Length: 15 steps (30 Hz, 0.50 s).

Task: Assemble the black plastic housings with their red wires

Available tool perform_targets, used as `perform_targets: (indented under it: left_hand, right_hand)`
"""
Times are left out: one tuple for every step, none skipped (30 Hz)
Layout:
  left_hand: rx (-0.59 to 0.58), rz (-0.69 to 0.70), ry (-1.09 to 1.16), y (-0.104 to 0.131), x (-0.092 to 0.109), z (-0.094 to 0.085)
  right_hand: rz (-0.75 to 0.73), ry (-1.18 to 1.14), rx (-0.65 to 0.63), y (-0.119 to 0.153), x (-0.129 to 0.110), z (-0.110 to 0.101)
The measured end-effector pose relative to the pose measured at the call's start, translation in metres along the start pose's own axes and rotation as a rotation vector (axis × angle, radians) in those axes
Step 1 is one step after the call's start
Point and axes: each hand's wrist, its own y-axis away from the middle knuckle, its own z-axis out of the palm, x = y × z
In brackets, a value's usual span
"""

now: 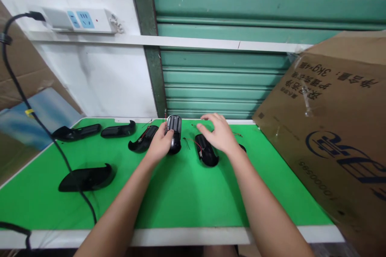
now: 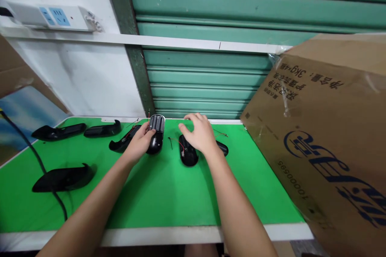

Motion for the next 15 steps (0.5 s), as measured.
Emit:
perform_targets:
  left_hand:
    - [0.038,-0.024,-0.032,-0.002,-0.002,-0.002]
    - [0.066,-0.041,-0.062,-0.003,-0.004,-0.005]
    - [0.084,-0.050,-0.092,-0.004,-0.005,-0.006]
    - [0.092,-0.049,-0.121,-0.004,-0.006,-0.007]
    - [0.089,-0.043,-0.148,-0.004,-0.008,-0.008]
    - [0.079,-0.040,-0.171,-0.004,-0.009,-0.007]
    - [0.058,-0.044,-0.189,-0.003,-0.010,-0.006]
    - [0.030,-0.055,-0.199,-0.002,-0.011,-0.005]
    - [0.000,-0.067,-0.201,-0.001,-0.011,-0.003]
    - [-0.034,-0.074,-0.200,0.001,-0.011,-0.001]
    - [-0.067,-0.073,-0.206,0.002,-0.010,0.000]
    - [-0.096,-0.062,-0.221,0.004,-0.009,0.002]
    - [-0.118,-0.045,-0.242,0.007,-0.008,0.004]
    - [-0.135,-0.029,-0.266,0.009,-0.006,0.005]
    - [-0.152,-0.017,-0.286,0.011,-0.003,0.006]
  right_hand:
    - [-0.014,0.102,-0.076,0.002,-0.002,-0.002]
    - [-0.018,0.187,-0.156,0.005,-0.004,-0.003]
    - [-0.014,0.250,-0.236,0.007,-0.007,-0.003]
    - [-0.008,0.294,-0.309,0.010,-0.010,-0.003]
    - [-0.004,0.327,-0.374,0.012,-0.012,-0.002]
    - [0.002,0.353,-0.426,0.013,-0.013,-0.002]
    - [0.011,0.375,-0.462,0.014,-0.014,-0.002]
    - [0.027,0.393,-0.486,0.014,-0.014,-0.002]
    - [0.051,0.404,-0.501,0.014,-0.013,-0.003]
    - [0.078,0.409,-0.513,0.014,-0.011,-0.005]
    - [0.109,0.408,-0.525,0.013,-0.009,-0.008]
    - [0.141,0.403,-0.542,0.012,-0.006,-0.011]
    - [0.172,0.397,-0.565,0.012,-0.003,-0.015]
    - [0.201,0.391,-0.591,0.011,0.000,-0.019]
    - [0.227,0.388,-0.612,0.010,0.003,-0.022]
